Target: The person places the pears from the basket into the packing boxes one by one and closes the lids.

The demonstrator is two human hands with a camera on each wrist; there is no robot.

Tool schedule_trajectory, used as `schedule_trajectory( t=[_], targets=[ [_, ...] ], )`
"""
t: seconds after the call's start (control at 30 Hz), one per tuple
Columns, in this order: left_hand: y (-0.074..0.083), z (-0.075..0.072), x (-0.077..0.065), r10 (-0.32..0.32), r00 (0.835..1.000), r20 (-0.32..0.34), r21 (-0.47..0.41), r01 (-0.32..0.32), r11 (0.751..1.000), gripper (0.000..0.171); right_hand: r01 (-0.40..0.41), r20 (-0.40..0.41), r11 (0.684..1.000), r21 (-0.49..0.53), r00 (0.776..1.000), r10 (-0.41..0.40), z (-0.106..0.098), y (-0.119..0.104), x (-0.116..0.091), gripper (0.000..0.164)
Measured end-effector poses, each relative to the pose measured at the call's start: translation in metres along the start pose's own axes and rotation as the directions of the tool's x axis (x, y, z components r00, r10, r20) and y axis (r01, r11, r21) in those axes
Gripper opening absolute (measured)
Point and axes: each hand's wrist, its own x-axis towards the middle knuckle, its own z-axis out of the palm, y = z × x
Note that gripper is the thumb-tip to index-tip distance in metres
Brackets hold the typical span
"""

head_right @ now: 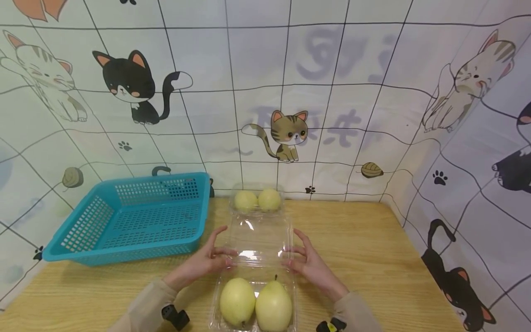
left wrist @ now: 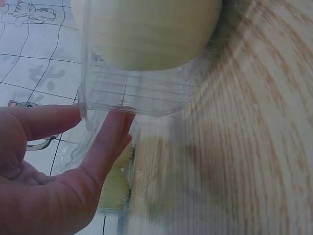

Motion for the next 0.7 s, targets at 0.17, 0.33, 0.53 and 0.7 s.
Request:
schedule_trajectory(
  t=[0.17,0.33,0.53,0.7],
  targets=[
    [0.003,0.0,-0.002,0.009,1.0,-0.006,-0.03,-0.009,1.0,0.088,0.045,-0.03,0.999,0.011,0.999,-0.045,0.004,-0.004,-0.003,0.08],
    [0.007,-0.001,-0.006,0.016,1.0,-0.025,-0.014,-0.016,1.0,0.083,0.071,-0.07,0.997,0.011,0.995,-0.07,0.006,-0.011,-0.008,0.076],
    [0.011,-0.005,-0.014,0.023,1.0,-0.003,-0.025,-0.023,0.999,0.079,0.096,-0.131,0.993,-0.072,0.986,-0.105,0.008,-0.016,-0.012,0.071],
    [0.014,-0.007,-0.019,0.045,0.999,0.021,0.0,-0.045,0.999,0.076,0.124,-0.168,0.978,-0.165,0.974,-0.151,0.009,-0.019,-0.017,0.067]
  ],
)
